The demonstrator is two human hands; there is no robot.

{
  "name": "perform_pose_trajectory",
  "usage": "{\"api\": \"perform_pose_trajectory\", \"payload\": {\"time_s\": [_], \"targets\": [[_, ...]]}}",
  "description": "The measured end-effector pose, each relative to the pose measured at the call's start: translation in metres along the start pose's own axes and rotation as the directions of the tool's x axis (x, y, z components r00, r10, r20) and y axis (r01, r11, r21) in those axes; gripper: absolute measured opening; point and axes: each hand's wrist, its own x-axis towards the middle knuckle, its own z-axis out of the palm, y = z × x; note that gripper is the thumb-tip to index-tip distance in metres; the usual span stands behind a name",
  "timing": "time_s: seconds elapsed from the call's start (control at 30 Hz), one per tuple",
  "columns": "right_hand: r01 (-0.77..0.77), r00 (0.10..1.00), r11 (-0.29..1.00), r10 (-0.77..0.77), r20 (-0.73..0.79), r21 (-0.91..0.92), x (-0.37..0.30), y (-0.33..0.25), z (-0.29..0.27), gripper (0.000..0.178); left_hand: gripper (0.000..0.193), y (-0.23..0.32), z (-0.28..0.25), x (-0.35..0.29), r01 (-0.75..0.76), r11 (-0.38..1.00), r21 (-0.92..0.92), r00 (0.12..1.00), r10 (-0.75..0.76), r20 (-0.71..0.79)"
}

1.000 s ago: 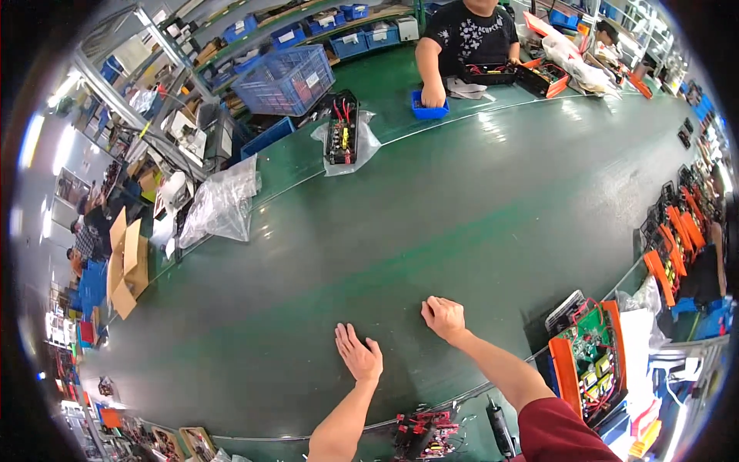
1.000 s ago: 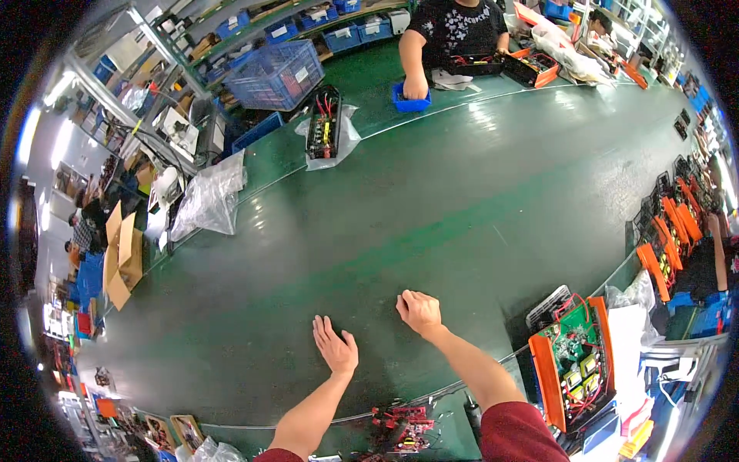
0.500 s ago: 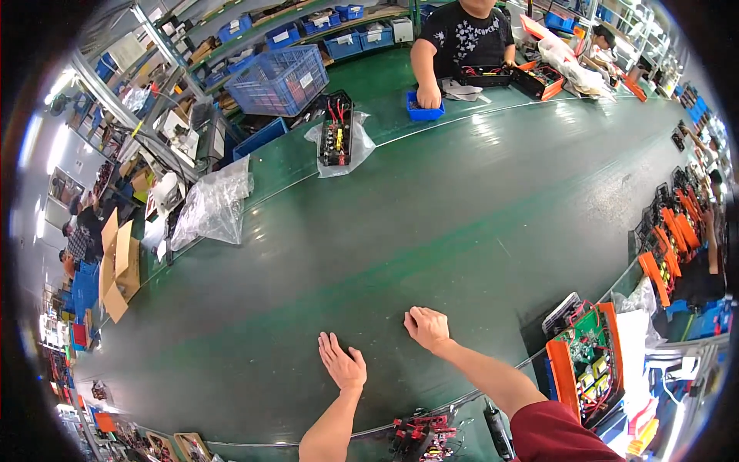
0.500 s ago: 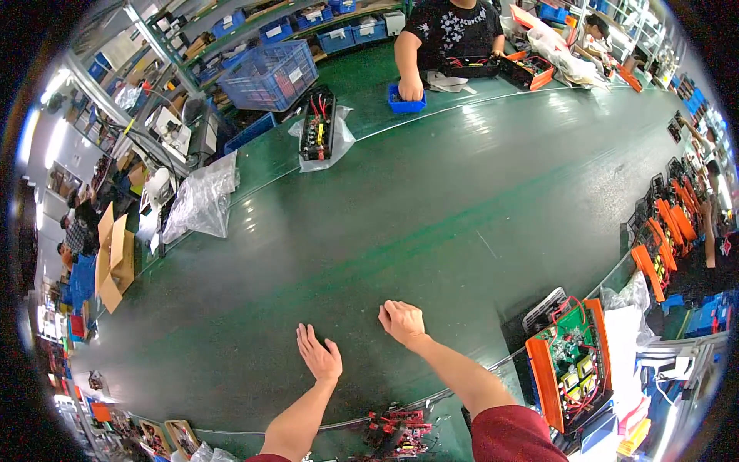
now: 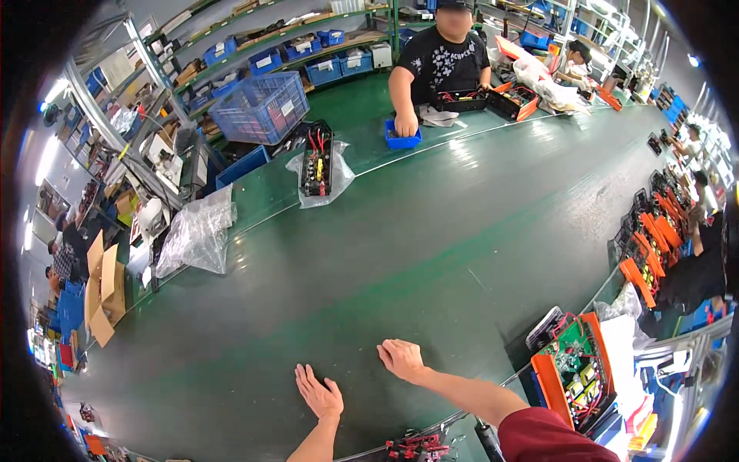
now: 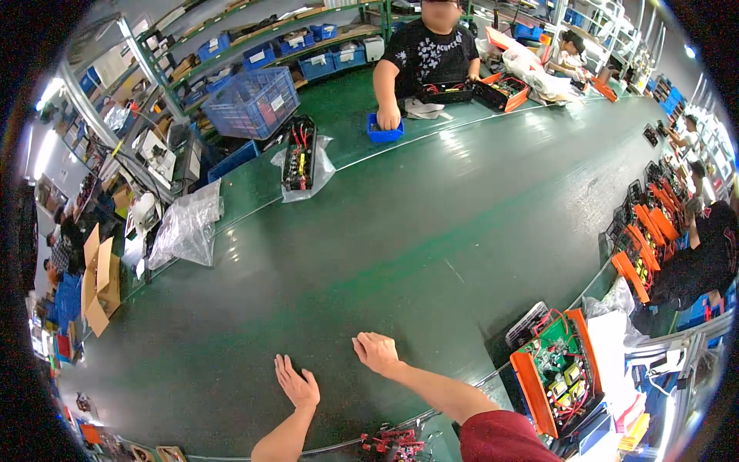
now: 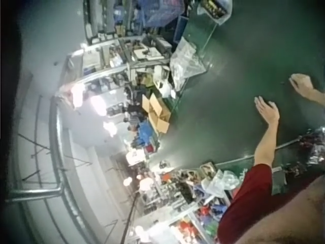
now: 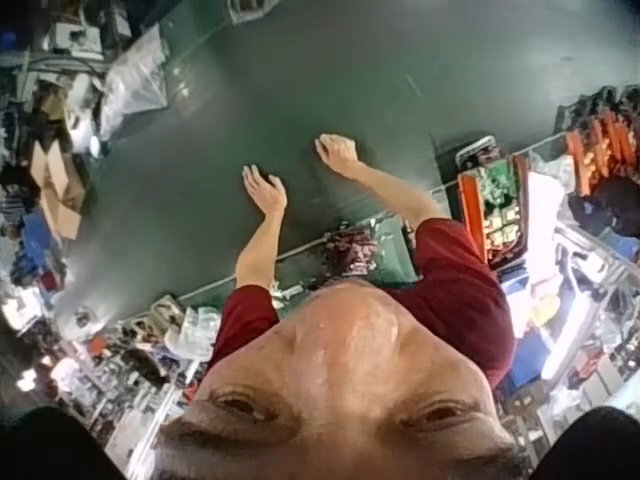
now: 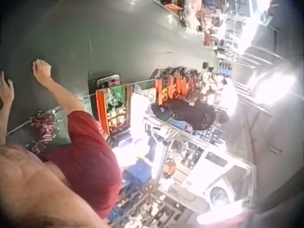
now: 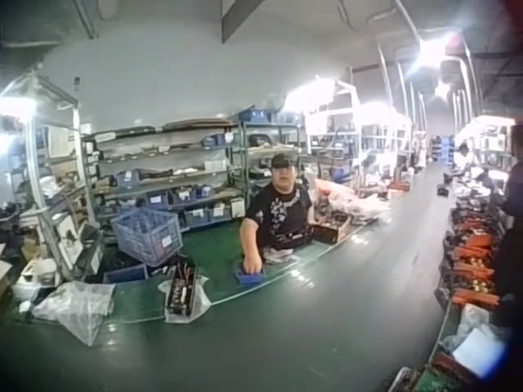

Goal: Assembling and testing electronic components on a circuit board and housing unit at a factory workstation.

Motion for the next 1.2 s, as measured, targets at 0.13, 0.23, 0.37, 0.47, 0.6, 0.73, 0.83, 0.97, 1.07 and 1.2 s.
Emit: {"api": "perform_pose_trajectory", "payload": {"time_s": [0.13,0.23,0.37,0.47,0.6,0.73,0.83,0.97,1.07,1.2], "targets": [[-0.06,0.981,0.955,0.003,0.192,0.291,0.019,0.015,-0.004,0.014,0.062,-0.008,-0.007,0.003,0.012,1.0,-0.009,1.0,-0.012,0.011],[-0.212,0.967,0.977,0.207,0.149,0.014,0.104,0.068,-0.017,0.024,0.062,-0.007,-0.014,-0.001,0.032,0.999,-0.004,0.999,-0.032,0.03],[-0.28,0.951,0.925,0.304,0.056,-0.259,0.272,0.141,-0.059,0.065,0.063,-0.01,-0.012,0.004,0.057,0.998,0.017,0.996,-0.058,0.072],[-0.357,0.924,0.912,0.376,0.065,-0.201,0.379,0.164,-0.103,0.071,0.064,-0.007,-0.016,0.004,0.044,0.999,0.007,0.994,-0.045,0.098],[-0.333,0.92,0.9,0.375,0.113,-0.282,0.392,0.173,-0.122,0.058,0.064,-0.019,-0.011,0.006,0.022,0.999,0.033,0.997,-0.024,0.069],[-0.006,0.999,0.927,0.025,0.045,-0.376,0.247,0.116,-0.072,0.039,0.062,-0.045,-0.035,0.005,0.052,0.996,0.073,0.998,-0.054,0.032],[0.133,0.986,0.935,-0.089,0.144,-0.328,0.093,0.105,-0.086,0.053,0.062,-0.038,-0.027,0.011,0.015,0.999,0.048,0.999,-0.017,0.033],[0.124,0.981,0.952,-0.076,0.176,-0.282,0.058,0.11,-0.074,0.051,0.062,-0.046,-0.026,0.009,-0.025,0.999,0.043,0.999,0.024,0.033],[0.116,0.984,0.967,-0.079,0.162,-0.228,0.053,0.102,-0.062,0.048,0.06,-0.057,-0.029,0.0,0.004,0.997,0.083,1.0,-0.006,0.024],[0.118,0.989,0.96,-0.091,0.115,-0.254,0.044,0.108,-0.064,0.048,0.059,-0.051,-0.028,-0.002,0.023,0.996,0.086,0.999,-0.027,0.043]]}}
